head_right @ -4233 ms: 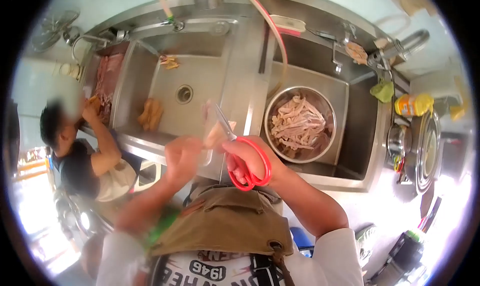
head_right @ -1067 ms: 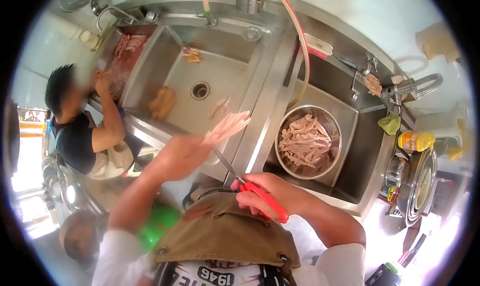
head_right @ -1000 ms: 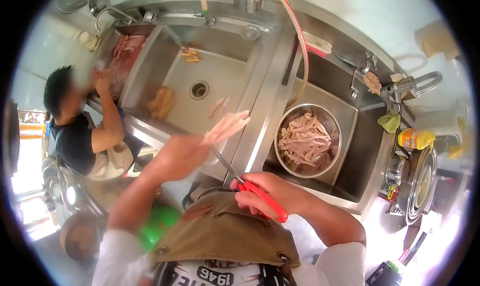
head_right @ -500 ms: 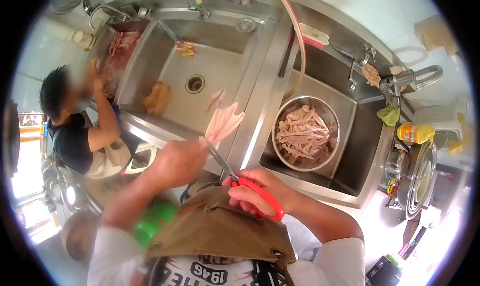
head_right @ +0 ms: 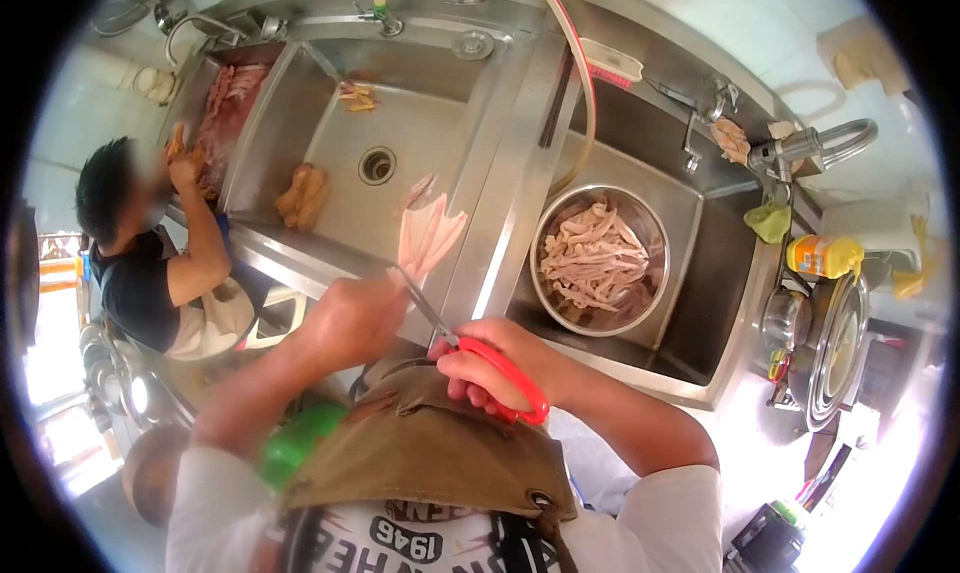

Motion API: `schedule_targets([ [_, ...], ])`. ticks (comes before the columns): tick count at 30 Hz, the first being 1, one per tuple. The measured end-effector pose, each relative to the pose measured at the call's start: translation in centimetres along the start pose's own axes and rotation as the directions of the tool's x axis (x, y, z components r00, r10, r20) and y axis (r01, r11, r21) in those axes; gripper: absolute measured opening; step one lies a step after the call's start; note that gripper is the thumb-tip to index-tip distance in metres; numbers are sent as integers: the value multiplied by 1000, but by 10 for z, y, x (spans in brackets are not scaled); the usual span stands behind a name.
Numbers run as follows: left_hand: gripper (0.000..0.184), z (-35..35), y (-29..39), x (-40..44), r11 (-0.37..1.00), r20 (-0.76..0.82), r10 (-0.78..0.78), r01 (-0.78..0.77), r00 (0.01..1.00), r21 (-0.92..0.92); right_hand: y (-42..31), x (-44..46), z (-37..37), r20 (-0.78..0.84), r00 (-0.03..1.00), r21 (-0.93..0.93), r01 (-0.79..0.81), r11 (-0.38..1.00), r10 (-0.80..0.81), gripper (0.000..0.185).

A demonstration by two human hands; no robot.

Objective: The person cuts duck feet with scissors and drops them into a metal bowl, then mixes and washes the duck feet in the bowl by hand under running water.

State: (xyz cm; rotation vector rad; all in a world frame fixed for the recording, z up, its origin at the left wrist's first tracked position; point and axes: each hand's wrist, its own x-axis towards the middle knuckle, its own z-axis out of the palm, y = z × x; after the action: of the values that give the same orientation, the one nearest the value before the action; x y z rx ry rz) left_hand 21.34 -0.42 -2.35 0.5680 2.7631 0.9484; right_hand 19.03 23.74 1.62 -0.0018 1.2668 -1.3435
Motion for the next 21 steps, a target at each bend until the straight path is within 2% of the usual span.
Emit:
schedule_targets([
  [2,21,-1,-5,0,999,11,41,-41,999,2,0,2,-4,9,1000,-19,7,1000,-7,41],
  [5,21,-5,-11,-1,996,153,42,-53,987,72,1,3,-6,26,1000,-27,-4,1000,5,41],
  [10,22,2,-6,-2,999,73,32,-31,997,-17,-1,0,-7,18,1000,55,-10,998,9,40],
  [14,23,7,-2,-2,1000,83,11,-11,997,1,8,1,-8,15,999,-2,29,1000,-29,43],
  [16,23,1,-4,0,999,150,34,-38,988,25,9,3,-10,25,999,-43,41,998,-40,43],
  [20,23,-3,-8,1,995,235,76,-89,969,46,4,6,-13,40,999,-77,-33,996,36,41],
  [21,23,-1,-7,1,998,249,39,-49,968,34,2,6,-13,39,998,-70,-47,996,49,41],
])
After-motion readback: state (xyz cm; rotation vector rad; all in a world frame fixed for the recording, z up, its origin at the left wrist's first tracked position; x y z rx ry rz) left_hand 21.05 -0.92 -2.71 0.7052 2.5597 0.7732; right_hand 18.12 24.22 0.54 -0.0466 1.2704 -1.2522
